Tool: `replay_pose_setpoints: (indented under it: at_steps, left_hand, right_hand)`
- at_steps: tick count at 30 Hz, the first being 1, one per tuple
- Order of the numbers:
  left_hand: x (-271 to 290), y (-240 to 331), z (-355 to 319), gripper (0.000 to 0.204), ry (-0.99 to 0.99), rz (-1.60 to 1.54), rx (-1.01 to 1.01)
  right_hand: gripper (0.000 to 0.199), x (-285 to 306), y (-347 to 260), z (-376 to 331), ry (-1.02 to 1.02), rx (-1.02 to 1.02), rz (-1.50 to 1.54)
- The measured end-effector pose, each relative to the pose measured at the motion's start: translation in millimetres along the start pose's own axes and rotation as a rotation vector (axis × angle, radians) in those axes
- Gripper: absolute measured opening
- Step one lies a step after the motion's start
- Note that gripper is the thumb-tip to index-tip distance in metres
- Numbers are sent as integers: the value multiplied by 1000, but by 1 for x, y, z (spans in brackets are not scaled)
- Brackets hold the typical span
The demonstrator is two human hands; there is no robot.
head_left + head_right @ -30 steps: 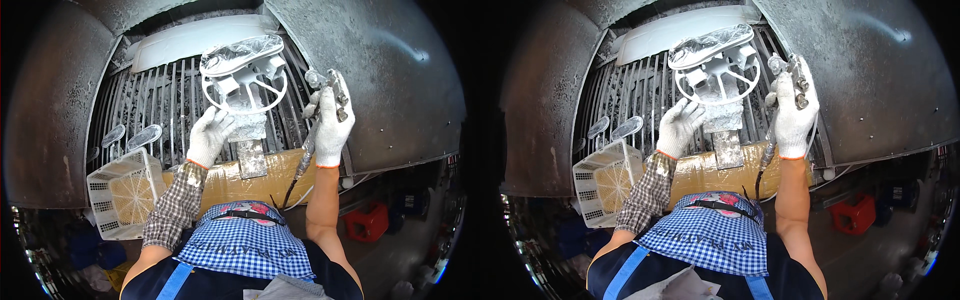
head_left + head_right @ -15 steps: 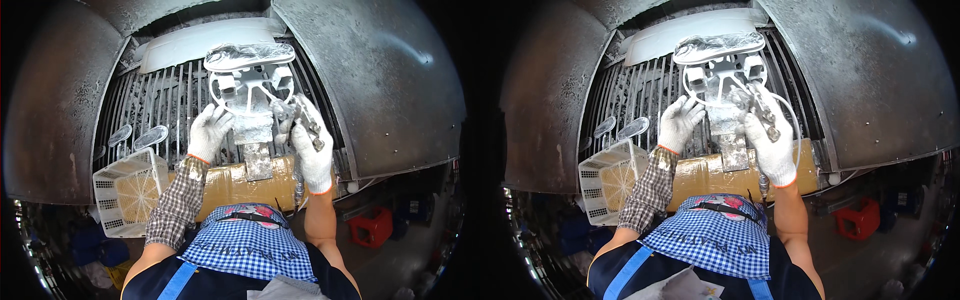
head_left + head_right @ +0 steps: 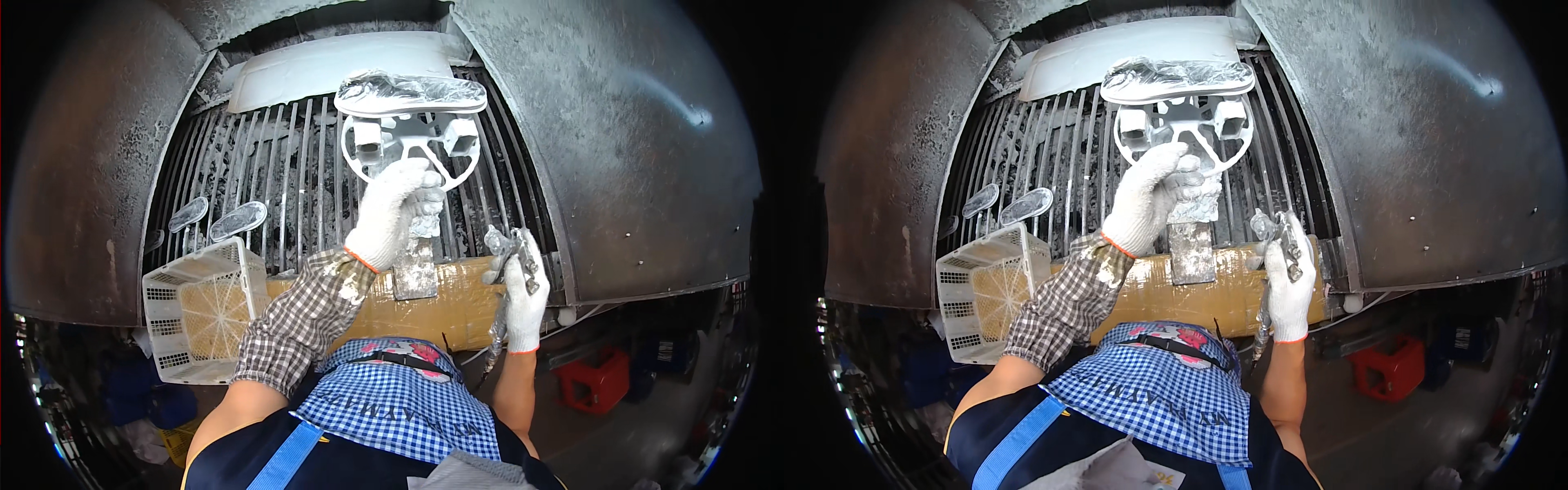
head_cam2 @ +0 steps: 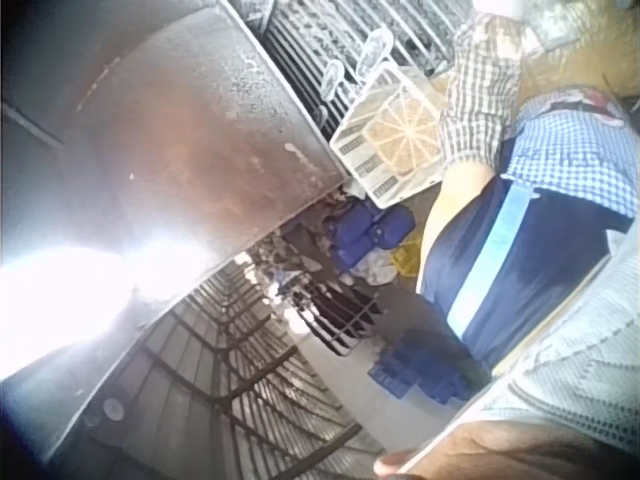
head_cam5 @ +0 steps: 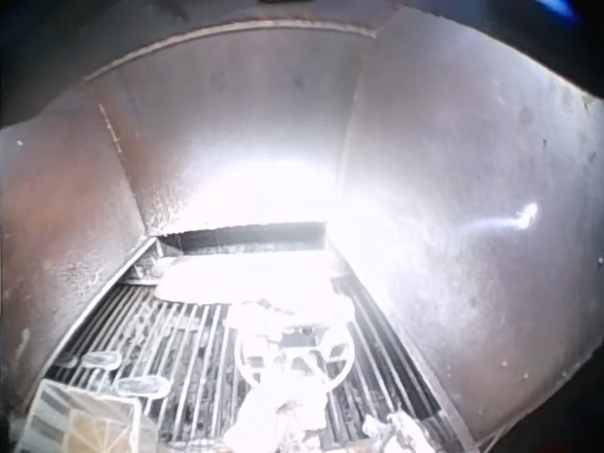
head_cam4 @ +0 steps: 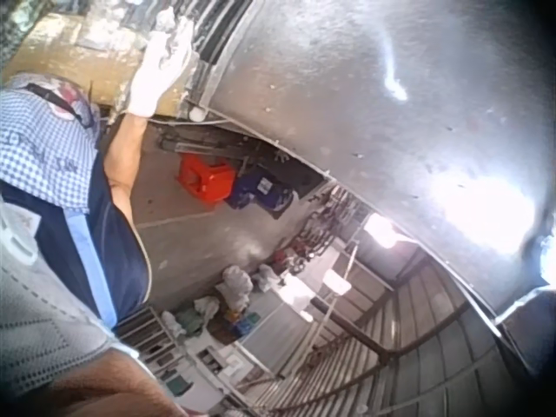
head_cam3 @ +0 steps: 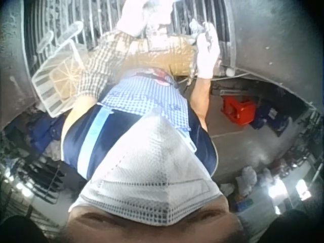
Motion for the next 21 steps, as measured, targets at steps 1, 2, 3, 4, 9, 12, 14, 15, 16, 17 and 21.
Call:
replay_pose_setpoints:
  at_steps: [1, 2, 3, 4, 9, 12, 14, 15, 16, 17, 21]
  left_hand:
    - [-3, 4, 3, 30, -64, 45, -18]
    - [-5, 8, 0, 30, -57, 88, 2]
    - [-7, 13, -2, 30, -52, 132, 26]
    - [-7, 14, -4, 30, -45, 176, 48]
    - [16, -17, -17, 33, -48, 176, 178]
    - [24, -23, -36, 34, 9, 198, 332]
    - [52, -43, -40, 34, 97, 227, 424]
    - [62, -47, -44, 31, 107, 198, 421]
    - [73, -50, -47, 30, 117, 182, 413]
    - [83, -52, -50, 30, 130, 166, 404]
    - [105, -53, -62, 29, 221, 160, 413]
  right_hand:
    - [55, -3, -7, 2, -1, 15, 33]
    - [53, -8, -18, 4, -1, 25, 68]
    - [53, -11, -29, 10, -31, -10, 76]
    - [52, -20, -42, 18, -39, 3, 142]
    - [52, -76, -101, 78, -150, 155, 106]
    - [49, -118, -123, 130, -266, 141, 87]
    - [45, -146, -119, 166, -347, 46, 153]
    - [43, -156, -112, 182, -384, 50, 175]
    - [34, -167, -107, 195, -385, 31, 165]
    - [29, -175, -96, 213, -422, 52, 168]
    - [22, -200, -62, 259, -484, 122, 197]
Point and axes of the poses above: each hand's wrist, its own z-axis towards the middle knuckle, its own x-axis out of the back of the hand, y = z × x, the point moved 2 cm from there along z, towards the middle knuckle, and after that the axes turned 12 degrees about z, right-handed, at the moved point
